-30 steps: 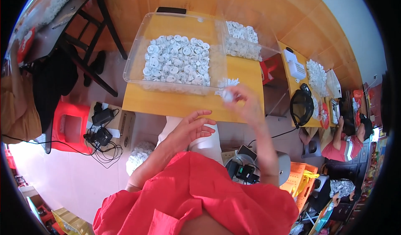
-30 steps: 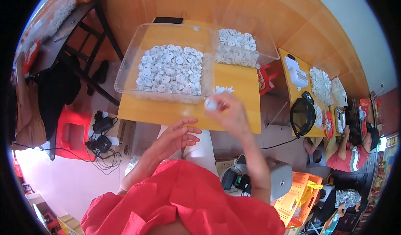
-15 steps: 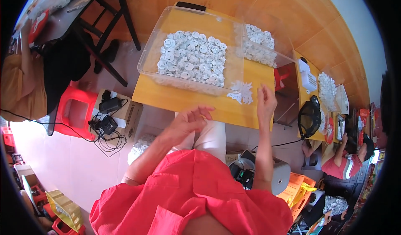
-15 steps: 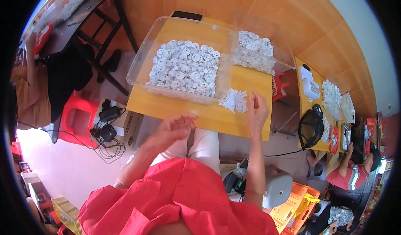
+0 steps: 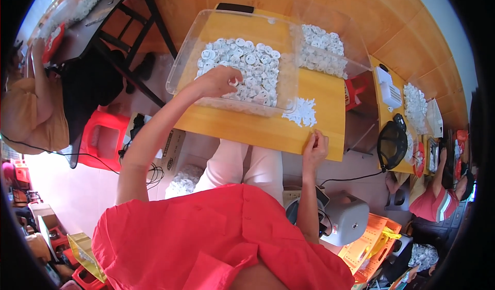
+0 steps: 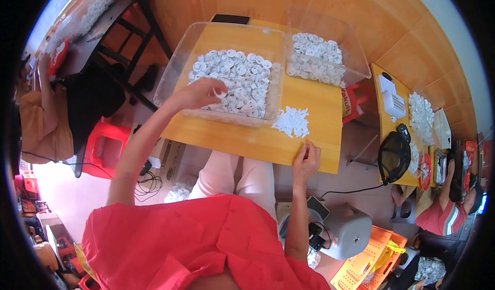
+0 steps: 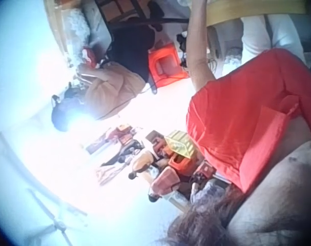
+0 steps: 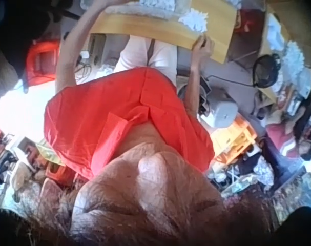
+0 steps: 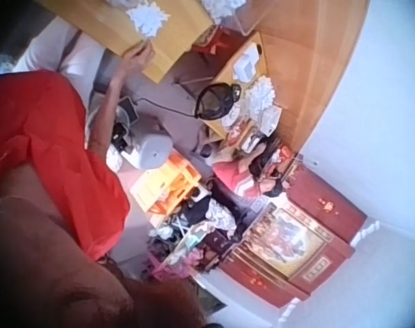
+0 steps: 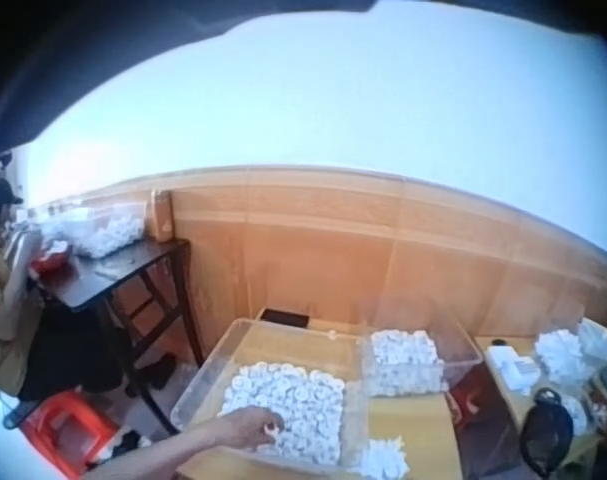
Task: Sorting and inspecting small white plastic components at a workshop table.
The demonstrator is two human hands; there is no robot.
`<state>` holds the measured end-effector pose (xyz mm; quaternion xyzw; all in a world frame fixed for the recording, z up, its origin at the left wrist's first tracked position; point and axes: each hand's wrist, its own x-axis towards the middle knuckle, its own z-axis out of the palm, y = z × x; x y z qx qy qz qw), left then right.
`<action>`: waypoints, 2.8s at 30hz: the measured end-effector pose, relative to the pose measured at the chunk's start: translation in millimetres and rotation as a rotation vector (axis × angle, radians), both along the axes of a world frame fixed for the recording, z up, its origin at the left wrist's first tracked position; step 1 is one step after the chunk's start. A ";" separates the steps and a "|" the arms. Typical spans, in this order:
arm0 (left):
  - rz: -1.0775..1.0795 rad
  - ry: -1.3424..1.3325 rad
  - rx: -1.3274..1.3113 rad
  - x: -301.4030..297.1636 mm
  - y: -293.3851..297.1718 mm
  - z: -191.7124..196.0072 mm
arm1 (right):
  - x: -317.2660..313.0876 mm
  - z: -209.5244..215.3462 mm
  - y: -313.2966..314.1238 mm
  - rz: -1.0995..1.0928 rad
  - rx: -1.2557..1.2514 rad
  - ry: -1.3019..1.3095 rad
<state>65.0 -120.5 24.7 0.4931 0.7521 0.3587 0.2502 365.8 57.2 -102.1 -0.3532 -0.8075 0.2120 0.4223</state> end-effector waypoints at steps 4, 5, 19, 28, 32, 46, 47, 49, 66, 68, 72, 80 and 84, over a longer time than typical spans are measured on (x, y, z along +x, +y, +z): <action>-0.347 0.371 -0.398 -9.5 24.3 -13.3 | -0.4 0.7 -2.8 -0.025 0.032 -0.004; -0.437 0.429 -0.474 -9.5 30.2 -14.1 | -0.1 0.3 -2.8 -0.026 0.037 -0.003; -0.419 0.726 -0.451 -10.5 32.3 -23.3 | -0.2 0.9 -3.7 -0.032 0.027 0.012; -0.416 0.540 -0.557 -9.5 28.3 -23.7 | -1.0 5.5 -1.3 -0.003 0.167 -0.118; -0.382 0.493 -0.528 -5.3 27.7 -19.6 | 2.4 3.7 -3.5 0.041 0.160 -0.196; -0.020 0.045 -0.142 -15.5 18.3 -0.6 | 12.0 3.0 -1.0 0.077 -0.256 0.077; -0.017 0.042 -0.142 -16.1 16.3 0.5 | 13.9 1.2 2.6 0.076 -0.258 0.078; 0.062 -0.253 -0.006 -14.8 12.5 4.9 | 16.2 2.5 6.0 0.074 -0.261 0.074; -0.023 -1.212 0.346 99.7 -46.5 19.2 | 31.1 17.4 2.1 0.255 0.013 -0.215; -0.016 -1.315 0.334 113.8 -50.1 -2.9 | 33.6 21.7 -2.5 0.274 -0.010 -0.261; -0.012 -1.597 0.401 134.2 -49.6 -43.8 | 35.7 28.8 -5.5 0.309 0.002 -0.357; 0.075 -1.650 0.385 151.5 -40.4 -49.3 | 46.8 23.9 -20.5 0.359 0.201 -0.404; 0.035 -1.591 0.352 153.4 -35.4 -51.0 | 46.4 10.9 -25.6 0.325 0.269 -0.310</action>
